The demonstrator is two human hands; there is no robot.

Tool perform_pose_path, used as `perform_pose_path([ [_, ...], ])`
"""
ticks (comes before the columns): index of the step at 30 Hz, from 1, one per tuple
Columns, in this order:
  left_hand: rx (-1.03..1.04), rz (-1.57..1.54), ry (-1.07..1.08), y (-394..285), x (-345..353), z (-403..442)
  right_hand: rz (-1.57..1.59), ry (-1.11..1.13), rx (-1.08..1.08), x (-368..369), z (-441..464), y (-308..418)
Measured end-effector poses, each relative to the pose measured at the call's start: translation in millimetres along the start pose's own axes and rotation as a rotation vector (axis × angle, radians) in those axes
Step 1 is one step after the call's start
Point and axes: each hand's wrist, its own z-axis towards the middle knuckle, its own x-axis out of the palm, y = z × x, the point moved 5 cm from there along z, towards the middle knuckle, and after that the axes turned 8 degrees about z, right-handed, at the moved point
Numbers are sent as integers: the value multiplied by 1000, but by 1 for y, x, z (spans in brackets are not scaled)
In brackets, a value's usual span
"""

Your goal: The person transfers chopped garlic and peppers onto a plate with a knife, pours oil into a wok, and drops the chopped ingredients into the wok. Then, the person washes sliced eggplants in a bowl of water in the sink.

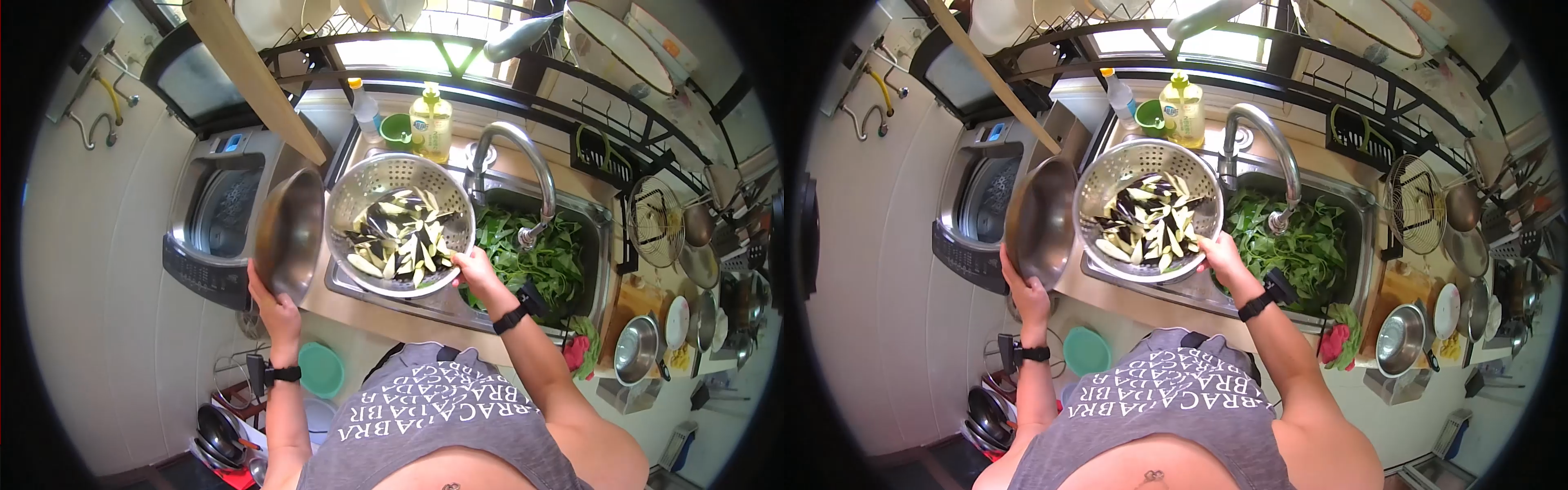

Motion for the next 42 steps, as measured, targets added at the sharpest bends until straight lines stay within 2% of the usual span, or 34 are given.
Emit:
perform_pose_path([
  [2, -166, -307, 70, 43, 24, -10, 84, 44, 5, 14, -20, 12],
  [3, -283, -498, 179, 49, 40, -17, 102, 113, 2, 17, -20, 9],
  [4, -693, -781, 384, 15, 42, -21, 105, 102, -7, 24, -25, 13],
  [5, -728, -874, 427, 22, 61, -31, 114, 107, -13, 34, -33, 17],
  [6, -742, -985, 558, 36, 86, -45, 126, 104, -24, 43, -42, 21],
  [7, -851, -1103, 663, 30, 99, -54, 132, 122, -58, 49, -48, 23],
  [8, -908, -1292, 659, 31, 117, -67, 86, 172, -75, 54, -54, 25],
  [10, -799, -1569, 810, 38, 140, -84, 19, 108, -147, 51, -63, 14],
  [11, -771, -1579, 875, 46, 147, -93, -100, 20, -127, 46, -75, 14],
  [12, -724, -1557, 968, 22, 139, -88, -208, -79, -84, 39, -88, 21],
  [13, -879, -1549, 1029, 30, 148, -97, -310, -116, -80, 34, -105, 30],
  [14, -808, -1586, 1111, 32, 156, -106, -415, -144, -66, 27, -125, 35],
  [15, -768, -1469, 1148, 27, 157, -116, -530, -198, -66, 18, -149, 39],
  [16, -790, -1465, 1188, 14, 157, -127, -682, -279, -257, 1, -162, 26],
  [18, -750, -1369, 1295, 11, 158, -136, -792, -345, -280, -4, -207, 39],
  [19, -736, -1328, 1332, -1, 154, -140, -804, -328, -122, -20, -229, 36],
  [20, -721, -1302, 1387, -18, 149, -143, -783, -363, -131, -37, -255, 37],
  [22, -701, -1255, 1481, -57, 143, -156, -155, -204, 44, -83, -303, 13],
  [23, -682, -1237, 1533, -81, 139, -161, -142, -228, 29, -108, -332, 8],
  [25, -645, -1208, 1643, -130, 130, -176, 393, -283, -217, -160, -388, -5],
  [26, -620, -1190, 1704, -154, 121, -188, 394, -306, -245, -188, -407, -33],
  [28, -590, -1194, 1822, -211, 106, -218, -950, -1319, -107, -258, -462, -88],
  [29, -589, -1211, 1891, -243, 100, -237, -954, -1349, -110, -272, -479, -110],
  [31, -650, -1239, 2041, -313, 85, -274, -329, -1241, -268, -316, -515, -126],
  [32, -660, -1232, 2124, -343, 79, -303, -310, -1259, -281, -339, -537, -132],
  [33, -300, -1047, 1917, -334, 96, -321, 46, -1245, -301, -354, -555, -151],
  [34, -402, -1010, 1949, -364, 104, -359, 381, -1205, -321, -372, -578, -167],
  [35, -418, -1068, 2008, -400, 103, -396, 251, -1301, -307, -386, -605, -170],
  [36, -442, -1129, 2064, -433, 96, -432, 248, -1314, -308, -400, -630, -174],
  [38, -602, -1056, 2262, -483, 98, -478, 214, -1265, -318, -420, -657, -166],
  [39, -556, -1013, 2257, -506, 93, -505, 346, -1211, -305, -438, -679, -165],
  [40, -580, -993, 2276, -524, 94, -528, 347, -1212, -312, -457, -697, -167],
  [42, -504, -1015, 2340, -568, 99, -572, 627, -1214, -451, -497, -729, -179],
])
